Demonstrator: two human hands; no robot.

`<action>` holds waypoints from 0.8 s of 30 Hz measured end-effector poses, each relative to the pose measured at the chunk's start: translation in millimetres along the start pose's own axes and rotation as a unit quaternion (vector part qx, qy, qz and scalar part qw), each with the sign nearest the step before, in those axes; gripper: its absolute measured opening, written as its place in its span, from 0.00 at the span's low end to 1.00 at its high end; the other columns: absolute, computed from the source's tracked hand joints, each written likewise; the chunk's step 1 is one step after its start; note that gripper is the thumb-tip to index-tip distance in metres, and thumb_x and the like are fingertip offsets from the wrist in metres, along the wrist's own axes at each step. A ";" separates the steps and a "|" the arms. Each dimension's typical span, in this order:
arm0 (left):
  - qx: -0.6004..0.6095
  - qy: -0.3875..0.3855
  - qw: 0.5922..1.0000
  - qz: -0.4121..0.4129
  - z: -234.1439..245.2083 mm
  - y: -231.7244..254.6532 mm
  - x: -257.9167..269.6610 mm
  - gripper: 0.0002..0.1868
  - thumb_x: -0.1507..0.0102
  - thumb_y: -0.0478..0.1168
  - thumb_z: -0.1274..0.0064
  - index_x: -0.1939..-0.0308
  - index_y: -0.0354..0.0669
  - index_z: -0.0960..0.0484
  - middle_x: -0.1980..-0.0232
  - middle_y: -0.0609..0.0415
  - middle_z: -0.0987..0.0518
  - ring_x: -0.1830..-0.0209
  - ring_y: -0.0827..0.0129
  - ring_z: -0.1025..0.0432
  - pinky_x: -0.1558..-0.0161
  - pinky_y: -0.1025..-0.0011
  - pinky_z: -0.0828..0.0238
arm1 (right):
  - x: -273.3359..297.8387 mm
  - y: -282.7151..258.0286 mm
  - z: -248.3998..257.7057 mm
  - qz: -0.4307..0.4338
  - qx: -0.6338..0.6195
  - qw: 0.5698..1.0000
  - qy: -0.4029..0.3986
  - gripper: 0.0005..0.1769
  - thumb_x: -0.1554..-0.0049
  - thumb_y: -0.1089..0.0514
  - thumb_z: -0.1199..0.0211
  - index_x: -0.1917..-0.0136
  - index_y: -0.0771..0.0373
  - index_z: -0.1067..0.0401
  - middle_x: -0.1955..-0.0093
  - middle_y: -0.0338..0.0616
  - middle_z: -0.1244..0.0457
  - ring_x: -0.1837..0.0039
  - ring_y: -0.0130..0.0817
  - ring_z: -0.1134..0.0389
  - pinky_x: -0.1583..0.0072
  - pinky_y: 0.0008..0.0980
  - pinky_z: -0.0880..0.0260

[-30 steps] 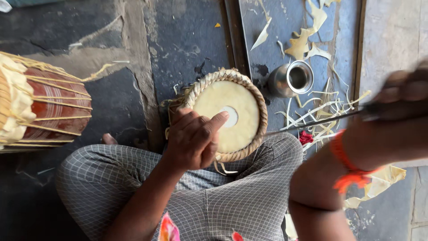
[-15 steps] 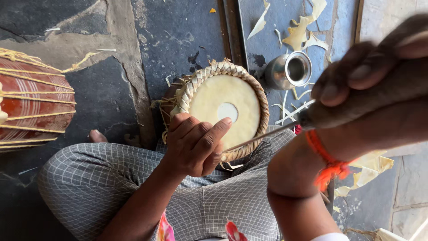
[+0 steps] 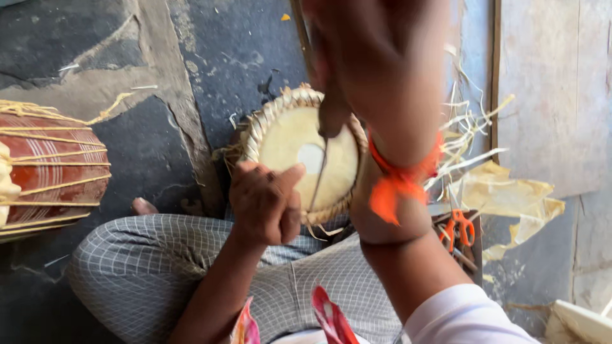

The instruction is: The person sits on the floor and repairs a traditional drum by weaving a rope around its rim. They use a metal hook tool to pull the rope through the existing weave and a wooden mallet to tighten the tension. The person works methodically around the drum's circumference.

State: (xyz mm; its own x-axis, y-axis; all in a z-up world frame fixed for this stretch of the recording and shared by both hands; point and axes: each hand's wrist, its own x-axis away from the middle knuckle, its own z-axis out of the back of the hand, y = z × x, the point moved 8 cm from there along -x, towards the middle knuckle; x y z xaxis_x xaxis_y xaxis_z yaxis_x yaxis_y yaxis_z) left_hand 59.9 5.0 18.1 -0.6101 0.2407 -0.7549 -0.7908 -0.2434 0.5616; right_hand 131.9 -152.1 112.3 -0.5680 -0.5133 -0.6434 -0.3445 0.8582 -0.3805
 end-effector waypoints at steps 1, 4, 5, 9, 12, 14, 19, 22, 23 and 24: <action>0.001 0.006 1.000 0.003 1.5 3.3 1.2 0.13 0.30 0.35 0.57 0.44 0.34 0.24 0.70 0.55 0.28 0.72 0.62 0.34 0.56 0.60 0.38 | 0.0 0.9 -2.5 0.001 0.000 1.000 -0.001 0.06 0.40 0.60 0.42 0.58 0.64 0.33 0.65 0.41 0.41 0.70 0.23 0.42 0.68 0.25 0.40; -0.009 0.022 1.000 -0.016 0.8 0.3 -6.3 0.13 0.31 0.35 0.58 0.44 0.34 0.25 0.68 0.52 0.28 0.70 0.60 0.34 0.55 0.60 0.38 | -10.9 -3.3 0.5 -0.006 0.008 1.000 -0.022 0.08 0.40 0.60 0.44 0.60 0.64 0.33 0.66 0.41 0.42 0.72 0.22 0.42 0.70 0.24 0.40; -0.016 0.017 0.999 -0.025 -2.1 -3.6 -6.8 0.13 0.31 0.35 0.58 0.45 0.35 0.24 0.69 0.52 0.29 0.71 0.59 0.34 0.54 0.59 0.38 | -11.7 -1.5 4.9 -0.010 0.005 1.000 -0.026 0.09 0.40 0.60 0.44 0.61 0.64 0.32 0.66 0.41 0.42 0.72 0.22 0.43 0.70 0.24 0.41; 0.022 0.034 0.999 -0.006 3.4 -1.3 0.4 0.11 0.30 0.34 0.56 0.45 0.35 0.24 0.69 0.55 0.28 0.72 0.62 0.34 0.56 0.61 0.38 | -2.8 3.5 14.0 -0.010 -0.006 0.999 -0.042 0.12 0.39 0.59 0.46 0.64 0.64 0.32 0.68 0.40 0.43 0.74 0.21 0.44 0.72 0.23 0.41; 0.029 0.042 0.999 -0.006 5.4 0.3 -4.0 0.11 0.29 0.35 0.55 0.45 0.35 0.24 0.69 0.54 0.28 0.71 0.61 0.33 0.55 0.61 0.37 | 14.4 -0.2 9.1 0.033 -0.038 0.996 -0.067 0.13 0.39 0.59 0.48 0.64 0.62 0.33 0.69 0.39 0.44 0.75 0.20 0.44 0.72 0.22 0.42; 0.045 0.043 0.998 -0.012 2.7 9.5 -4.3 0.11 0.29 0.35 0.56 0.46 0.35 0.23 0.69 0.54 0.28 0.70 0.61 0.32 0.56 0.61 0.38 | 24.2 -11.1 3.0 0.070 -0.070 0.990 -0.105 0.12 0.37 0.58 0.50 0.63 0.58 0.33 0.69 0.37 0.44 0.74 0.18 0.43 0.71 0.21 0.43; 0.047 0.017 0.999 -0.005 -20.3 12.2 1.1 0.09 0.29 0.40 0.54 0.51 0.38 0.25 0.68 0.52 0.28 0.68 0.58 0.33 0.55 0.58 0.37 | 50.7 39.9 31.1 0.024 0.084 0.988 0.130 0.13 0.28 0.46 0.45 0.44 0.57 0.35 0.52 0.37 0.41 0.59 0.23 0.42 0.62 0.24 0.40; 0.013 0.047 0.999 -0.002 6.6 7.2 7.2 0.08 0.28 0.43 0.57 0.56 0.44 0.28 0.65 0.49 0.28 0.64 0.54 0.31 0.53 0.58 0.36 | 43.2 60.3 38.4 -0.012 0.599 0.763 0.243 0.24 0.27 0.42 0.40 0.29 0.61 0.38 0.36 0.40 0.43 0.48 0.27 0.35 0.53 0.29 0.29; 0.023 0.035 0.999 0.011 12.4 0.4 11.0 0.10 0.26 0.43 0.59 0.52 0.42 0.25 0.63 0.49 0.25 0.64 0.55 0.30 0.53 0.58 0.35 | 66.1 44.3 54.8 -0.024 0.510 0.762 0.398 0.19 0.30 0.44 0.42 0.38 0.60 0.34 0.51 0.36 0.45 0.59 0.22 0.42 0.63 0.21 0.41; 0.035 0.026 0.999 0.026 13.9 -3.4 15.5 0.14 0.25 0.43 0.60 0.48 0.40 0.22 0.61 0.49 0.23 0.63 0.57 0.29 0.53 0.58 0.35 | 98.6 31.3 64.6 -0.052 0.400 0.740 0.538 0.14 0.34 0.46 0.44 0.47 0.58 0.30 0.67 0.32 0.47 0.70 0.18 0.50 0.73 0.16 0.53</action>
State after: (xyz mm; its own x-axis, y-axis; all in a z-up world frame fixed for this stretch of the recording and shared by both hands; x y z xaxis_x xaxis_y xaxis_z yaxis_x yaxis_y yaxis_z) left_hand 52.5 22.7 9.2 -0.6492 0.1792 -0.7392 -0.7601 -0.1887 0.6218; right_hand 113.4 -175.5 -6.0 -0.9843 0.0855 0.1545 -0.1196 0.3212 -0.9394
